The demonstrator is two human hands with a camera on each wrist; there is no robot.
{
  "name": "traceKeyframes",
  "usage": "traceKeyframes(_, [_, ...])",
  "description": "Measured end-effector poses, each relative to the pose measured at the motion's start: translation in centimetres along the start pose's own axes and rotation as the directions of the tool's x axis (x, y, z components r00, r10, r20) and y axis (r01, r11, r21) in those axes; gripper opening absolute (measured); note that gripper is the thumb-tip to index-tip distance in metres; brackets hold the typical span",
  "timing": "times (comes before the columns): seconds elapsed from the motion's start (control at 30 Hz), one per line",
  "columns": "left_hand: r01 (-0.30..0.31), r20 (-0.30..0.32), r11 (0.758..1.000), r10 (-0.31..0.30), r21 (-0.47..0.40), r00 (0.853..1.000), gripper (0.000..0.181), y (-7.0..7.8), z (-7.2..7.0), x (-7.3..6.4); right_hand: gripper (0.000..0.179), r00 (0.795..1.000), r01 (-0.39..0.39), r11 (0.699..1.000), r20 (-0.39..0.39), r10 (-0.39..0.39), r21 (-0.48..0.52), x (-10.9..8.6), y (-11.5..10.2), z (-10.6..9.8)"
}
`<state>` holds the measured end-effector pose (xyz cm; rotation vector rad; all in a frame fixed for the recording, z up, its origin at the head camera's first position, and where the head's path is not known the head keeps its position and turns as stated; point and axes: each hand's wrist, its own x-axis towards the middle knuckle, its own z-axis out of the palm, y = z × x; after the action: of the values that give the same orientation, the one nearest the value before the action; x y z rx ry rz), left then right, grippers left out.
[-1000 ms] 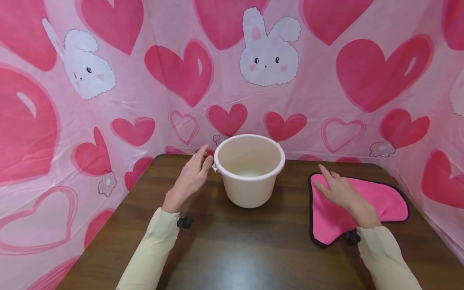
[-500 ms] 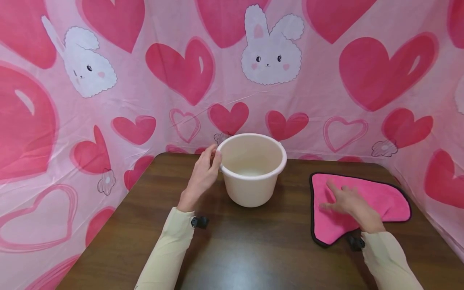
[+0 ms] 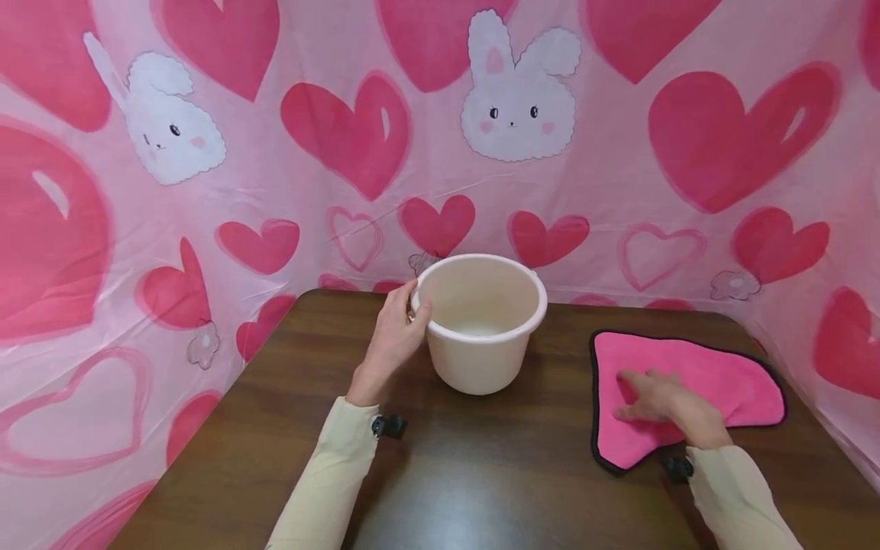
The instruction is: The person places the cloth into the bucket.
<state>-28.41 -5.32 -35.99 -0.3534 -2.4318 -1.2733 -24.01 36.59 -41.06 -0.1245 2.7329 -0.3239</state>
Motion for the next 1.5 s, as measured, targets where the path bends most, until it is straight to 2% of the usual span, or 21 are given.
traceKeyframes(0.13, [0.011, -0.013, 1.000, -0.011, 0.007, 1.000, 0.054, -0.1, 0.1, -0.1, 0.090, 0.999, 0.045, 0.999, -0.007, -0.045, -0.025, 0.2, -0.2, 0.0])
traceKeyframes(0.27, [0.017, -0.001, 1.000, -0.017, 0.016, 1.000, 0.056, -0.2, 0.2, -0.1, 0.061, 0.990, 0.138, 0.990, -0.032, -0.139, -0.018, 0.2, -0.2, 0.0])
traceKeyframes(0.4, [0.025, 0.003, 0.999, -0.025, 0.020, 1.000, 0.057, -0.3, 0.4, -0.1, 0.034, 0.967, 0.247, 0.969, -0.073, -0.246, 0.004, 0.2, -0.1, 0.3])
traceKeyframes(0.57, [0.027, 0.004, 0.999, -0.027, 0.021, 1.000, 0.055, -0.4, 0.6, -0.2, 0.026, 0.936, 0.326, 0.945, -0.146, -0.319, 0.025, 0.3, 0.4, 0.6])
traceKeyframes(0.77, [0.018, 0.006, 1.000, -0.018, 0.020, 1.000, 0.058, -0.5, 0.6, -0.1, 0.018, 0.923, 0.315, 0.948, -0.245, -0.295, 0.044, 0.0, 0.7, -0.1])
traceKeyframes(0.9, [0.014, 0.011, 1.000, -0.014, 0.014, 1.000, 0.059, -0.5, 0.5, -0.1, 0.024, 0.908, 0.277, 0.961, -0.333, -0.256, 0.019, -0.5, 0.5, -1.3])
traceKeyframes(1.0, [0.014, 0.011, 1.000, -0.014, 0.004, 1.000, 0.060, -0.5, 0.6, -0.2, 0.030, 0.874, 0.269, 0.963, -0.413, -0.256, -0.028, -0.9, 0.4, -2.3])
traceKeyframes(1.17, [0.015, 0.009, 1.000, -0.015, 0.008, 1.000, 0.061, -0.6, 0.5, -0.2, 0.031, 0.832, 0.273, 0.962, -0.493, -0.254, -0.034, -1.2, -0.2, -3.2])
traceKeyframes(1.4, [0.009, 0.011, 1.000, -0.009, 0.018, 1.000, 0.062, -0.8, 0.4, -0.3, 0.029, 0.774, 0.267, 0.963, -0.601, -0.201, 0.021, -2.2, -1.8, -4.7])
traceKeyframes(1.5, [0.005, 0.012, 1.000, -0.006, 0.015, 1.000, 0.062, -0.8, 0.3, -0.2, 0.029, 0.729, 0.274, 0.961, -0.658, -0.187, 0.030, -2.7, -2.4, -5.4])
